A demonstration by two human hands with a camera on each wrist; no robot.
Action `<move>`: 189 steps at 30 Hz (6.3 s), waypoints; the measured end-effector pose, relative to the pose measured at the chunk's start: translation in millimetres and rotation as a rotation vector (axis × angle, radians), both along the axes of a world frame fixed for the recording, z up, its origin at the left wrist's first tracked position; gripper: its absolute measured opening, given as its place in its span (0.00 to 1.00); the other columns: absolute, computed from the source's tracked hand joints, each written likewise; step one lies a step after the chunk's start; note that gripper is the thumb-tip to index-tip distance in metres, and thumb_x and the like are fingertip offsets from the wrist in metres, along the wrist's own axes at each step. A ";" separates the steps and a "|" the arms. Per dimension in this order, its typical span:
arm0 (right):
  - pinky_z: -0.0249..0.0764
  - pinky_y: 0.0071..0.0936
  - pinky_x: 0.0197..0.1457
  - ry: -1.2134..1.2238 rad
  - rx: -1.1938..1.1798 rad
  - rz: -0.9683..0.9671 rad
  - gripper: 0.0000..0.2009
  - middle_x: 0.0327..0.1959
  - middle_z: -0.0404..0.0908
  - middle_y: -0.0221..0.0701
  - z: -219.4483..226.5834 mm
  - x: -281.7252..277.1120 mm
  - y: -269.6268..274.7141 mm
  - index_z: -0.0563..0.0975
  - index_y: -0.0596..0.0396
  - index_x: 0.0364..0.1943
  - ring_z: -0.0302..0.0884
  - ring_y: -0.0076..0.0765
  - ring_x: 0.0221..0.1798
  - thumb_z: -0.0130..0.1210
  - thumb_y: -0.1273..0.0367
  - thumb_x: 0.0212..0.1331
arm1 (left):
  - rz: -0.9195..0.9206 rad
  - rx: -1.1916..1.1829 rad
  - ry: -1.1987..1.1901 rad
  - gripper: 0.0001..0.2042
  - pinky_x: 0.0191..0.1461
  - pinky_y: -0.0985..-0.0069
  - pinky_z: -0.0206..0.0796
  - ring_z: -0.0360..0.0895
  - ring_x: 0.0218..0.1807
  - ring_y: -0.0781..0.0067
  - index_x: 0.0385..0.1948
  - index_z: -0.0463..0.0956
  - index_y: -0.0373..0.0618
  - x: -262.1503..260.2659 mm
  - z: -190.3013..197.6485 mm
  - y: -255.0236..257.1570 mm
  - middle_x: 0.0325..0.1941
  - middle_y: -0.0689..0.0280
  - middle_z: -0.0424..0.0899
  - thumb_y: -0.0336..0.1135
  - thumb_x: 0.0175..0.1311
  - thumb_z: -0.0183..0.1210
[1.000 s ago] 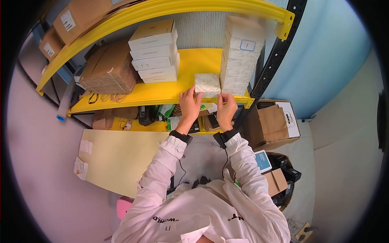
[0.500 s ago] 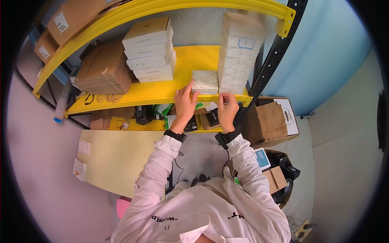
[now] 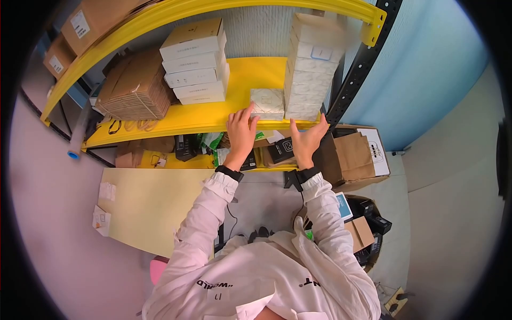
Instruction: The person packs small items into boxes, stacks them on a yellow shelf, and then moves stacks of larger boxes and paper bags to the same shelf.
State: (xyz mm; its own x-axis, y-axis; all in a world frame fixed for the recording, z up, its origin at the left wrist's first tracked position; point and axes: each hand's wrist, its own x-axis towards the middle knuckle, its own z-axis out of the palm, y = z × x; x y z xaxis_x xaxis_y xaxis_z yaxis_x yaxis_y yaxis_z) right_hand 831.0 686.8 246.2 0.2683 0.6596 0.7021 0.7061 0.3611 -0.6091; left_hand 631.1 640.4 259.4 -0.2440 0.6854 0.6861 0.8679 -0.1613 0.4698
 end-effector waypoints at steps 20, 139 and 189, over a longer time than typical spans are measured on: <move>0.63 0.53 0.79 -0.015 -0.086 -0.039 0.63 0.72 0.68 0.66 3.6 -19.9 9.3 0.51 0.78 0.79 0.66 0.71 0.74 0.81 0.54 0.49 | 0.026 -0.049 -0.003 0.23 0.62 0.56 0.65 0.80 0.59 0.54 0.68 0.81 0.52 -1.1 4.2 -2.2 0.53 0.60 0.92 0.40 0.73 0.69; 0.87 0.40 0.51 0.485 -1.664 1.250 0.21 0.56 0.86 0.31 -188.1 -762.5 -514.5 0.77 0.54 0.65 0.87 0.33 0.54 0.62 0.57 0.77 | 0.523 -0.407 -0.603 0.57 0.79 0.56 0.61 0.69 0.72 0.45 0.73 0.61 0.33 -650.5 -187.5 -635.8 0.68 0.47 0.70 0.52 0.45 0.88; 0.84 0.35 0.50 0.650 -1.412 0.746 0.25 0.54 0.87 0.32 -176.6 -496.0 -423.9 0.81 0.57 0.65 0.86 0.32 0.49 0.61 0.52 0.77 | -0.011 -0.721 -0.752 0.25 0.72 0.59 0.73 0.83 0.68 0.45 0.76 0.71 0.44 -511.8 -262.3 -462.2 0.69 0.47 0.84 0.45 0.87 0.46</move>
State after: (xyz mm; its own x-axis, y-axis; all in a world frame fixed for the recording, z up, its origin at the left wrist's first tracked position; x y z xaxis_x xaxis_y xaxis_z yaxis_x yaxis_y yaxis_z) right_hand 335.0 262.9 69.6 -0.3758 0.7268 -0.5749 0.1768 -0.5528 -0.8144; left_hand 119.2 178.2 -2.9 -0.4300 0.8773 -0.2132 0.3113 0.3658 0.8771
